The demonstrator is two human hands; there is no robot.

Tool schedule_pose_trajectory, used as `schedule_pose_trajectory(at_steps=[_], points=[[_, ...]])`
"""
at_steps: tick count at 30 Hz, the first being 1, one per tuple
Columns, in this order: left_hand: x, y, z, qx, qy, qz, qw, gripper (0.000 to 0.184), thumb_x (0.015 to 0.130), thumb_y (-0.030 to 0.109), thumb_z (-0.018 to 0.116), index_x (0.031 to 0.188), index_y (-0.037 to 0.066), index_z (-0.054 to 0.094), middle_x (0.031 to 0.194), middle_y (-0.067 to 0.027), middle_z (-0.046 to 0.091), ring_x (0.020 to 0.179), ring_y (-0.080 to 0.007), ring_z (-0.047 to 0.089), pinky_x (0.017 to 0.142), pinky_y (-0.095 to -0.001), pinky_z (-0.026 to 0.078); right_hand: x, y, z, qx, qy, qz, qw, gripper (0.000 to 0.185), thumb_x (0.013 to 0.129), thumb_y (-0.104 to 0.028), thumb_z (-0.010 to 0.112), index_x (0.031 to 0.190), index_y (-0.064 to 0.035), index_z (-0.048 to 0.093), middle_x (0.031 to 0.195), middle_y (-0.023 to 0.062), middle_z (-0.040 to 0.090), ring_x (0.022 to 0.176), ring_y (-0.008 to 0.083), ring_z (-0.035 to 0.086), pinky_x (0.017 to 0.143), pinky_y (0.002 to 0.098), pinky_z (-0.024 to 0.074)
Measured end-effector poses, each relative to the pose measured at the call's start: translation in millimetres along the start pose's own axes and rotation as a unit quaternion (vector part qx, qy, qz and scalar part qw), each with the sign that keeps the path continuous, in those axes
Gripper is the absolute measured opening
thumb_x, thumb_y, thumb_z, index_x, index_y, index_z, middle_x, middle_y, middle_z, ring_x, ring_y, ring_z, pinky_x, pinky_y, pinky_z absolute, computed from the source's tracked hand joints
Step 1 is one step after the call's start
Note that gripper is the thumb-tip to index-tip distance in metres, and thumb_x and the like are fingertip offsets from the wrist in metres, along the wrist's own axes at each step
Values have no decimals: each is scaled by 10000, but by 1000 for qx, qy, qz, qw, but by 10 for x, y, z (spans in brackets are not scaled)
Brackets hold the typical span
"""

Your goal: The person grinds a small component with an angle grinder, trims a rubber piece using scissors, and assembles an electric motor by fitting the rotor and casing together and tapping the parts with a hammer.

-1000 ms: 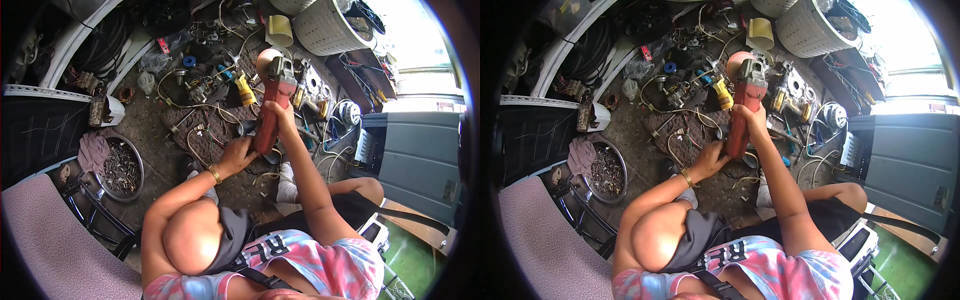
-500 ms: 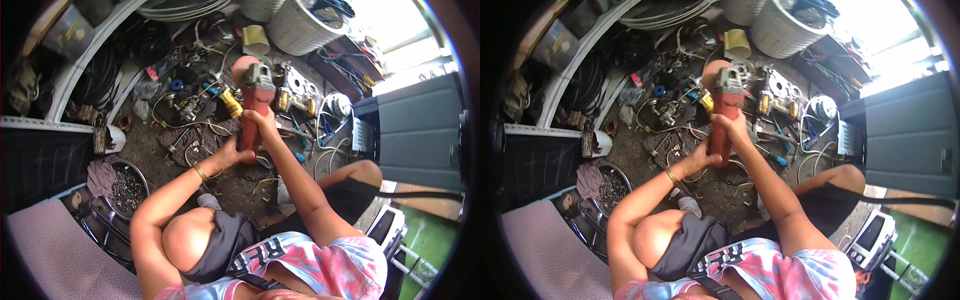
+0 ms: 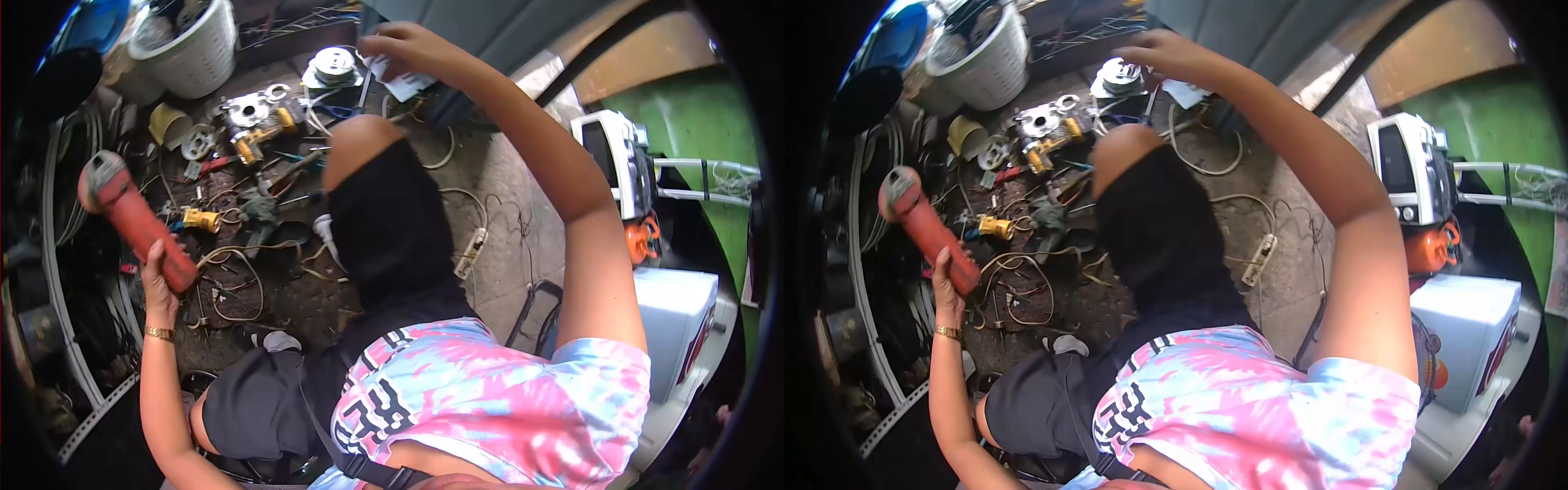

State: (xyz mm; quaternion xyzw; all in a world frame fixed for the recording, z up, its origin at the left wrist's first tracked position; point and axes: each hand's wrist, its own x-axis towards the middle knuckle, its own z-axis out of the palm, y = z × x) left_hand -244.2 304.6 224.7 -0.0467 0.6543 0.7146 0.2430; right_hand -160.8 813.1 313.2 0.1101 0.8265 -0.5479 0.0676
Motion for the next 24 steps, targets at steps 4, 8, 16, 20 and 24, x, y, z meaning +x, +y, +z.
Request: schedule_pose_trajectory(at_steps=[4,8,16,20,24], points=[[-111,-30,266,-39,12,26,999,516,812,299,670,1206,37,465,987,-81,601,869,-170,600,765,-331,527,-1255,2072,-257,28,77,251,965,364,886,-384,555,889,-32,644,722,88,650,627,171,636,522,319,504],[-202,-123,271,-57,24,30,998,515,818,311,664,1202,34,462,990,-88,601,869,-172,600,785,-342,525,-2394,3103,543,-340,49,260,903,376,836,-303,533,910,50,636,861,273,628,800,417,616,735,467,494],[-616,-252,537,-19,120,39,992,557,799,325,669,1221,28,460,1003,-105,595,903,-200,595,801,-349,506,-3190,4446,1353,140,158,640,739,326,801,-402,652,816,-77,648,713,58,586,511,189,549,385,335,408],[-724,-302,622,-27,151,19,988,538,774,340,686,1163,17,502,938,-95,610,822,-196,615,761,-351,521,-3048,5664,1615,172,200,623,736,354,731,-323,676,806,22,649,638,123,582,599,249,592,551,401,459],[-893,-309,643,1,161,53,986,540,753,343,702,1141,20,508,926,-93,614,800,-187,620,717,-343,538,-3202,5920,1523,-235,-42,434,868,189,758,-240,654,844,-72,651,761,94,622,680,207,605,592,369,484]])
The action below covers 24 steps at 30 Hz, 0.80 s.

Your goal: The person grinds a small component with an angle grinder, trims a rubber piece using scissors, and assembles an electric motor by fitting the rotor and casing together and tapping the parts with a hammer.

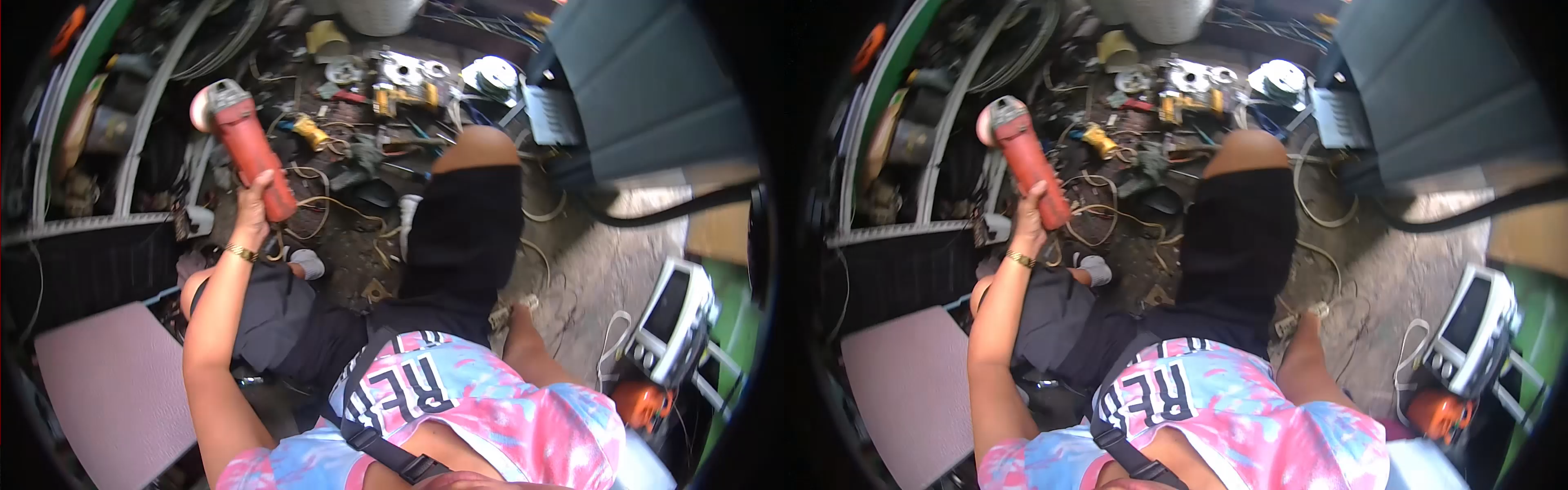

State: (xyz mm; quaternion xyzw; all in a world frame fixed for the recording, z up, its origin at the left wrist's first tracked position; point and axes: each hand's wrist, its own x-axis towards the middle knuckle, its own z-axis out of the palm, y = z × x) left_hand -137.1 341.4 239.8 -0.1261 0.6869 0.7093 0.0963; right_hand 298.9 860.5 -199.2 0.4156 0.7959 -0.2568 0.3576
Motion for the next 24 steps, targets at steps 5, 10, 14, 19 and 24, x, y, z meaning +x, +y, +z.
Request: schedule_pose_trajectory(at_steps=[5,10,14,19,24], points=[[-23,-97,-158,-15,6,26,1000,576,757,336,694,1199,38,475,967,-103,607,834,-191,623,729,-349,549,-457,-696,-297,195,-7,265,944,183,766,-168,718,924,-82,683,795,85,665,689,166,600,655,348,475],[30,-70,-251,-23,29,24,999,573,759,368,695,1185,42,491,955,-87,610,833,-174,620,737,-342,545,-674,-806,-357,391,105,392,826,532,619,-266,856,1012,15,635,972,126,675,879,247,650,798,369,505],[129,-17,-346,-38,43,48,997,546,768,380,693,1160,45,513,954,-77,613,849,-169,616,773,-340,533,-1055,-882,-606,440,48,305,843,417,626,-201,857,924,25,672,904,132,684,826,246,650,753,375,503],[210,187,-475,-60,49,57,995,551,786,369,681,1183,36,495,959,-84,611,850,-165,615,767,-340,539,-1047,-872,-597,450,87,291,840,336,653,-221,844,860,-3,694,828,103,679,705,196,629,624,362,489],[236,386,-612,-53,57,97,992,519,753,356,721,1123,44,535,958,-92,624,836,-165,624,742,-323,536,-1051,-620,-581,574,-107,176,793,309,744,-333,771,657,-115,569,564,-17,484,420,111,426,389,268,354]])
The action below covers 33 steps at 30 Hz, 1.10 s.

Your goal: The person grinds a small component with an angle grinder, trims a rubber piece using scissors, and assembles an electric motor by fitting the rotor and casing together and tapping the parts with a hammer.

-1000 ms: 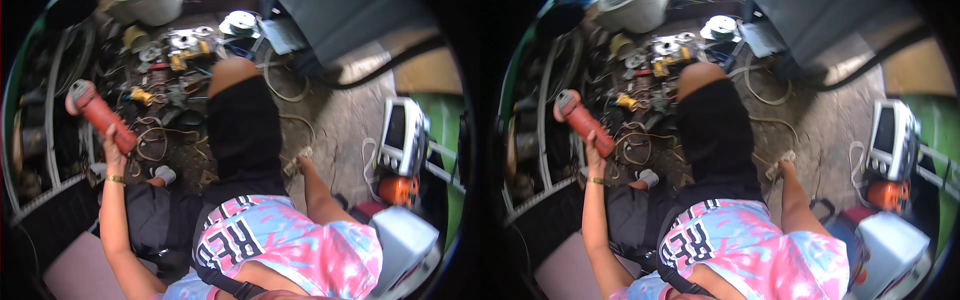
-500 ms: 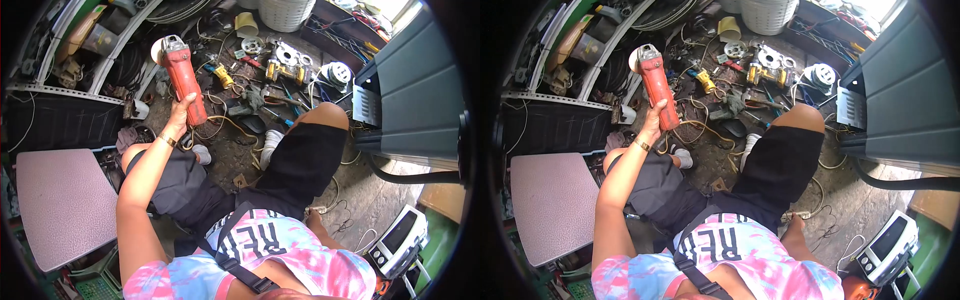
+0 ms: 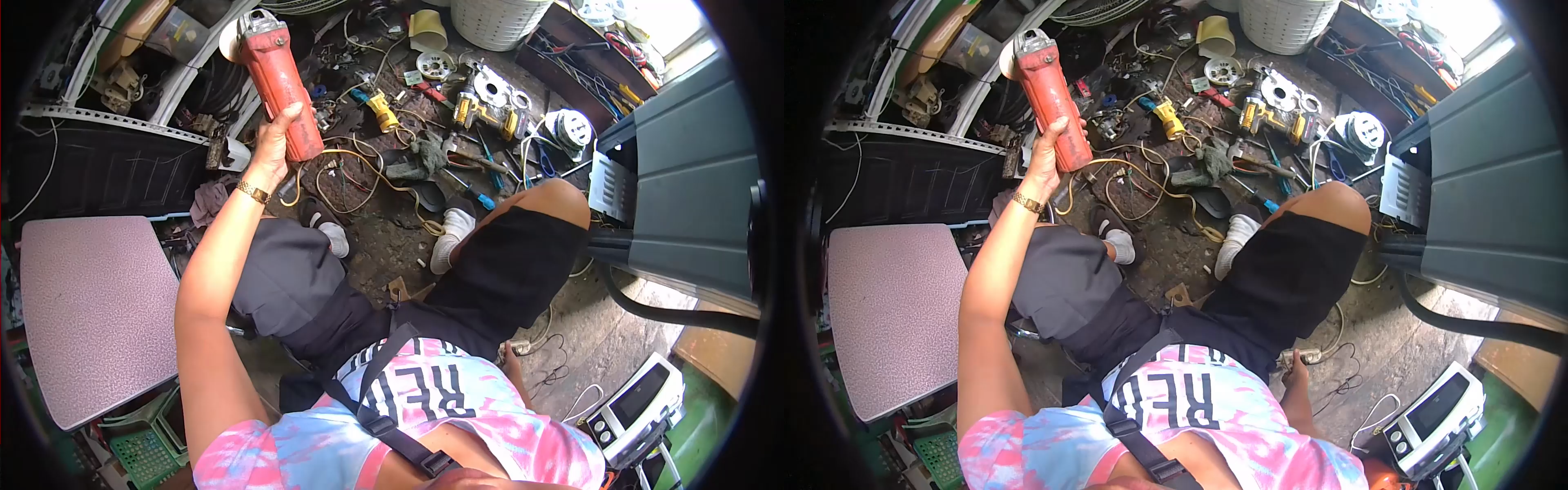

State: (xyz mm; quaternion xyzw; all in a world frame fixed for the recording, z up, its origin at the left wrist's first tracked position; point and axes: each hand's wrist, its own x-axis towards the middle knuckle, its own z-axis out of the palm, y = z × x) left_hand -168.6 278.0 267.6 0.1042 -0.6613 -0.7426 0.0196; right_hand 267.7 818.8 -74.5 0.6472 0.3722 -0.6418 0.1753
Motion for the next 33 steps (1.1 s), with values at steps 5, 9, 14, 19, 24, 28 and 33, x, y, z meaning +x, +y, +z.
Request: schedule_pose_trajectory(at_steps=[5,9,14,19,24,28,33], points=[[1,215,-41,-3,15,0,1000,535,747,355,730,1122,27,535,946,-94,624,803,-170,628,734,-319,540,-431,-369,86,-131,-12,14,991,296,834,-335,649,672,-175,461,497,-35,354,355,78,343,332,245,284],[71,414,-215,-33,-1,-3,999,580,766,346,704,1186,22,470,985,-106,584,844,-186,613,771,-370,553,-1235,-1191,420,-274,-14,-180,945,217,866,-315,574,782,-123,520,609,0,449,457,89,402,380,237,308],[32,715,-737,-22,26,73,997,613,772,319,692,1241,15,441,1011,-130,592,884,-218,625,767,-370,556,-1689,-3013,1452,-339,32,-590,732,311,923,-261,545,1051,21,529,924,111,554,844,209,499,795,363,416],[-350,721,-1553,49,127,88,987,613,769,304,702,1247,22,441,1048,-127,593,852,-202,621,746,-322,534,-2493,-3960,3452,-374,-215,-583,689,370,888,-187,579,1209,-12,523,1075,45,574,780,66,504,650,210,412],[-909,358,-2170,108,279,82,951,605,759,256,719,1236,-3,451,1072,-135,611,884,-196,623,801,-335,522,-3735,-2887,5595,-393,-415,-288,768,181,903,-226,569,757,-158,487,556,-78,330,416,36,292,343,219,159],[-1289,-262,-2774,192,396,62,896,491,713,97,769,1118,27,501,945,-57,601,792,-141,591,732,-295,492,-4008,-1266,6702,-390,-564,-78,724,253,869,-314,629,805,-134,464,647,-2,413,538,122,421,490,280,382],[-1519,-1313,-3473,280,523,4,805,466,656,128,805,1005,37,510,885,-67,612,742,-178,598,690,-324,485,-3261,98,7113,-588,-576,-158,546,1110,770,-375,728,1451,-49,-86,1317,242,442,949,294,593,723,384,515]])
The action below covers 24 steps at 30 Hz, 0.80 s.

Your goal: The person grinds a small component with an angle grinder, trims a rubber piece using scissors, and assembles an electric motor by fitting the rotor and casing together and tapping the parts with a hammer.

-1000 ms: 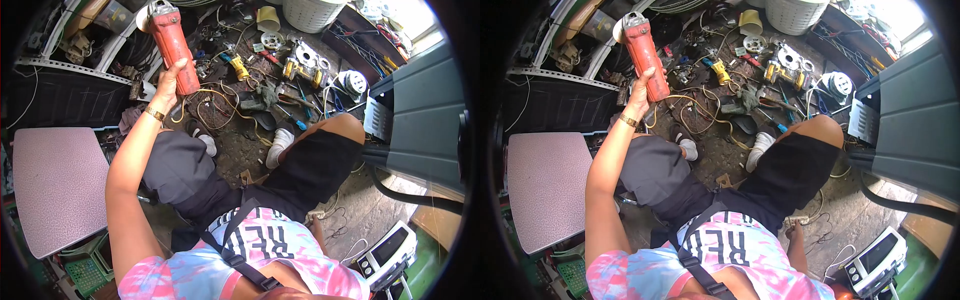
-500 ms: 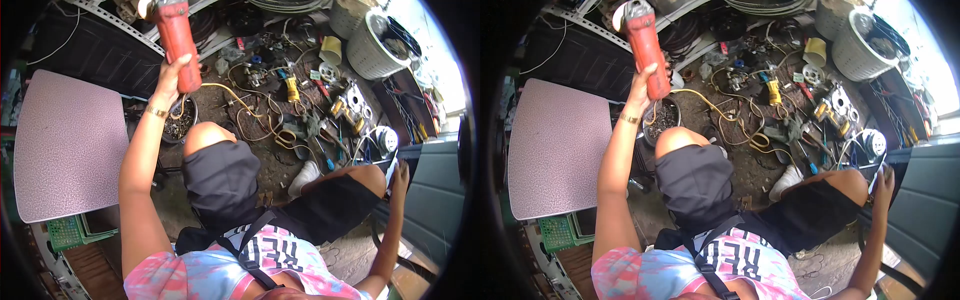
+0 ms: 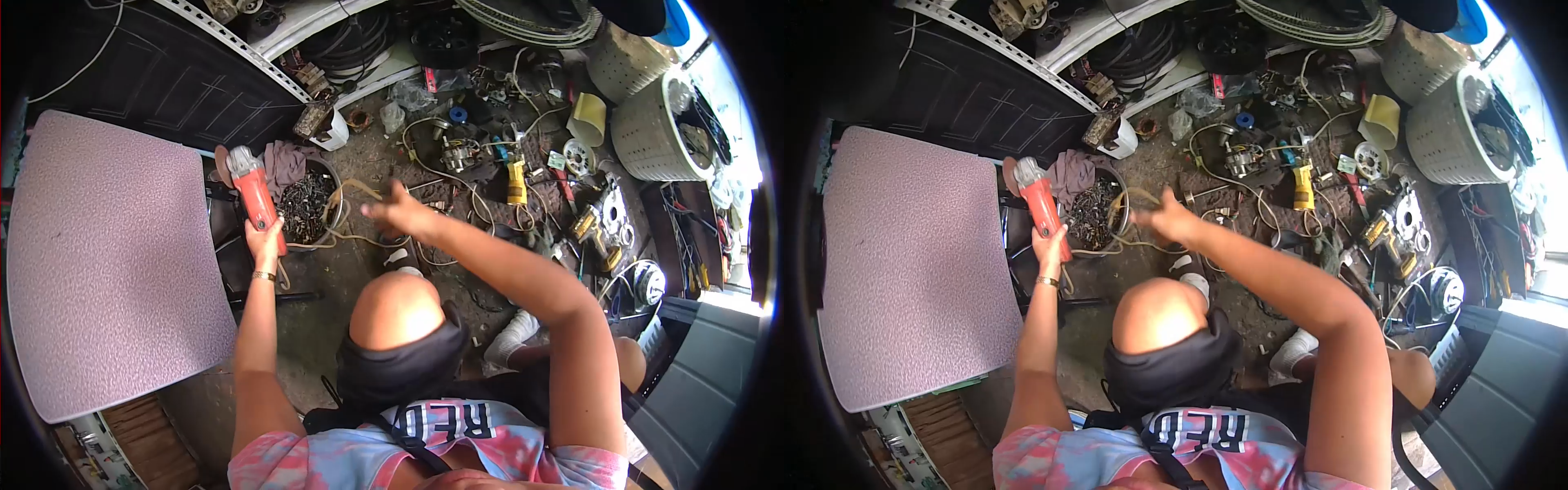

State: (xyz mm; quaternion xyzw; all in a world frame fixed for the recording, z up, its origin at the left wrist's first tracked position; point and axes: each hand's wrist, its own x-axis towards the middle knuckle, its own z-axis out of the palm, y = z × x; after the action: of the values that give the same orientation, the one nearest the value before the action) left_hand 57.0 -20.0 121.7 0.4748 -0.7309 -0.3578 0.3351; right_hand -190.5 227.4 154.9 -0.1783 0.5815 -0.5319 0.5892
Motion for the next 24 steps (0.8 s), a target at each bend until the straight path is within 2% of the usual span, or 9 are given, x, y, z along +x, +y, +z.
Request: schedule_pose_trajectory(at_steps=[2,3,4,6,9,15,19,23,24], points=[[29,-414,74,134,46,-22,990,509,625,245,822,979,62,506,863,-98,632,749,-245,622,702,-374,482,-91,322,-156,-31,-52,-64,996,949,795,-357,701,1447,-43,87,1295,221,463,994,262,576,723,352,501],[10,-384,139,237,70,-97,964,574,601,338,819,1010,92,500,877,-136,650,800,-329,635,722,-435,480,-167,403,-296,-78,-57,-79,992,871,807,-335,690,1434,-43,160,1277,214,475,1004,254,573,738,348,492],[17,-406,213,297,83,-142,940,615,591,360,813,1046,109,486,914,-157,659,845,-379,630,737,-480,478,-219,575,-453,-92,-32,-76,992,873,775,-329,711,1385,71,231,1340,254,416,1197,319,473,976,394,401],[76,-583,363,372,95,-160,909,665,597,357,815,1098,99,462,958,-155,650,861,-384,627,738,-498,485,-365,913,-793,-157,49,-77,983,763,781,-249,713,1382,-16,305,1260,224,491,1127,294,518,938,371,424],[105,-701,597,412,108,-166,889,709,606,364,822,1140,87,447,1050,-147,612,920,-375,613,747,-501,495,-530,1474,-1227,-152,154,-70,974,720,792,-196,701,1378,-54,309,1131,150,554,993,237,563,863,343,452],[144,-951,903,455,136,-161,865,745,605,373,832,1171,97,434,1133,-130,537,1016,-350,566,766,-481,504,-928,1816,-1605,-95,279,-32,955,662,827,-88,641,1385,-55,288,1132,113,519,942,174,582,762,285,486],[171,-1065,1002,464,144,-153,861,756,627,382,819,1192,92,409,1131,-142,504,1029,-363,548,797,-492,494,-994,1860,-1656,-23,274,3,961,658,827,-84,640,1388,-63,298,1142,109,521,961,184,579,776,300,490],[116,-1156,1079,426,78,-141,890,825,683,380,782,1241,3,306,1148,-236,448,995,-430,546,795,-533,475,-931,1793,-1671,-205,275,-53,938,520,807,-147,671,1261,-21,453,1171,161,567,958,216,607,793,322,496],[82,-1323,1134,411,76,-113,902,831,693,378,776,1244,-17,295,1135,-256,445,971,-445,550,783,-537,477,-943,1663,-1648,-193,263,4,945,503,812,-96,637,1278,-50,452,1157,115,576,1043,200,561,836,312,472]])
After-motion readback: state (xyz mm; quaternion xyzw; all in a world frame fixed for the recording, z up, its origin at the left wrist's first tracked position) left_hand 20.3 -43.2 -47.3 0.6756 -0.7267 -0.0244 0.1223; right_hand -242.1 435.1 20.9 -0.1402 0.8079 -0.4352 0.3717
